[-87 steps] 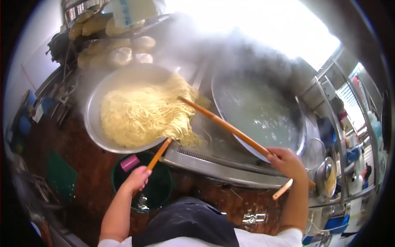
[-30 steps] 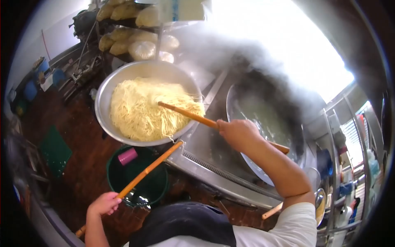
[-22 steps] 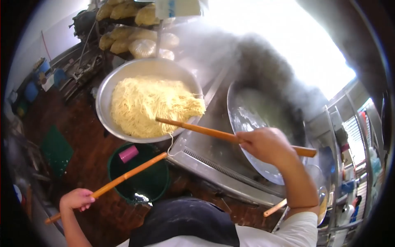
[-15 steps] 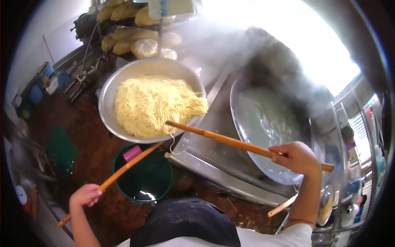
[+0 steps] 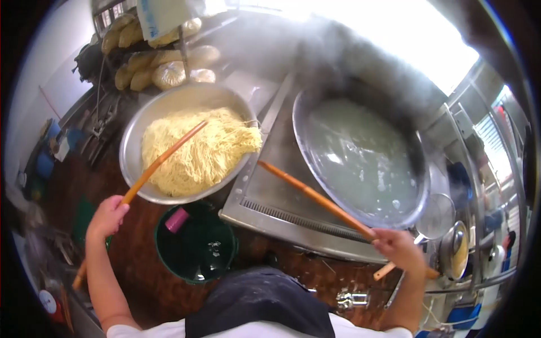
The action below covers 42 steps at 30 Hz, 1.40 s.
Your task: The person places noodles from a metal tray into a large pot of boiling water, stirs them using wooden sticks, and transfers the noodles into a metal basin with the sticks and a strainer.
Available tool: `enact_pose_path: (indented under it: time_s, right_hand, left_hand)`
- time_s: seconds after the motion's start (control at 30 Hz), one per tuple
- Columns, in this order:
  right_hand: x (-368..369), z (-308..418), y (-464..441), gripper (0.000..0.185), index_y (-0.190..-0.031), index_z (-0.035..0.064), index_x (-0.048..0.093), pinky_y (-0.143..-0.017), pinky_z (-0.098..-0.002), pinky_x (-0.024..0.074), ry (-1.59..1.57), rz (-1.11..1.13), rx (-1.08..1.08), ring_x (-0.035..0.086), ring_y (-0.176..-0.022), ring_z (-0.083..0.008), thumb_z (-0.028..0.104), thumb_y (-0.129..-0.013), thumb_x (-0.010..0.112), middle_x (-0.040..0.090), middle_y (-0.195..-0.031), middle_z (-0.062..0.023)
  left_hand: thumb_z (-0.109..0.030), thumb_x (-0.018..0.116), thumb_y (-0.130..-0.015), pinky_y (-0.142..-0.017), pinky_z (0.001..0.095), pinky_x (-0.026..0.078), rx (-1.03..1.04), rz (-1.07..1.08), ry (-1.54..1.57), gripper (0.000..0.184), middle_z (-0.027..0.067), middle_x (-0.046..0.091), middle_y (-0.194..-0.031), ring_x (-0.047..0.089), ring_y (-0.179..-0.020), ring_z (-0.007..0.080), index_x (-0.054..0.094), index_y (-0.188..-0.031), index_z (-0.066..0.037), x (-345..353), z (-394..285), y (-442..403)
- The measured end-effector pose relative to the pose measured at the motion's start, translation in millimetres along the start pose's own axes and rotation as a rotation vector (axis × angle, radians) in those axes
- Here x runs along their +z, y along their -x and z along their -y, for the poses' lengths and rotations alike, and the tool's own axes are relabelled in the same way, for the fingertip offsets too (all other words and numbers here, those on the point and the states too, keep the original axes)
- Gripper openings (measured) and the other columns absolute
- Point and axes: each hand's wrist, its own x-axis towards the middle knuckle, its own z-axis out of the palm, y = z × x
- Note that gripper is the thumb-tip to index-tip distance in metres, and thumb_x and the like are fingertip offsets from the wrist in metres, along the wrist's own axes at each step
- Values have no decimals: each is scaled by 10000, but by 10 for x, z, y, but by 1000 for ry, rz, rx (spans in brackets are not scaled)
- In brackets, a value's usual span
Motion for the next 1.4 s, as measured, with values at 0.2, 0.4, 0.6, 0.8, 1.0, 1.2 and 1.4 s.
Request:
enact_pose_path:
  time_s: [0.2,0.4,0.6,0.8,1.0,1.2,1.4]
  right_hand:
    - [1049,-229,-50,347,-1258,102,611,-465,-191,389,-527,31,39,468,-554,-27,171,-918,626,542,-699,71]
    - [765,-37,-158,342,-1245,76,608,-571,-268,492,-189,-147,-188,594,-645,-105,192,-924,594,618,-750,18]
    - [612,1247,-331,280,-1173,152,571,-733,-473,518,549,-113,-223,667,-883,-331,282,-931,511,682,-879,-125]
    - [961,1753,-423,240,-1144,168,559,-753,-464,522,672,-26,-305,661,-885,-350,271,-946,470,676,-906,-122]
    - [255,1389,390,291,-1128,158,655,-798,-425,510,421,-139,-214,646,-919,-332,309,-892,575,679,-970,-138]
    - [643,379,738,360,-1185,86,635,-564,-238,464,-377,-133,-37,571,-647,-92,294,-892,642,607,-739,19]
    - [2076,-59,734,209,-982,89,619,-482,-207,377,-1114,78,101,478,-602,-35,242,-865,699,539,-717,50]
  left_hand:
    - [-174,569,-899,-415,276,400,1,17,-229,155,21,536,-606,477,-440,103,609,-959,-36,-266,297,247]
    - [-154,579,-895,-389,235,368,-138,154,59,148,-3,517,-590,453,-432,73,604,-995,-47,-101,651,604]
    - [-136,579,-884,-425,236,375,-63,111,141,191,-7,529,-618,467,-465,66,608,-1045,-37,98,963,704]
    - [-115,560,-885,-425,241,388,3,98,209,198,6,530,-623,482,-478,85,593,-1060,-28,133,1324,691]
    - [-121,536,-904,-377,228,340,-2,117,371,239,-1,489,-604,433,-444,67,560,-1124,-31,117,1486,303]
    - [-124,546,-917,-358,195,293,202,185,595,246,-41,446,-613,372,-424,34,542,-1154,-55,838,1004,-75]
    - [-240,509,-973,-337,211,306,331,379,952,240,-28,438,-603,382,-396,65,494,-1175,-111,2342,-309,151]
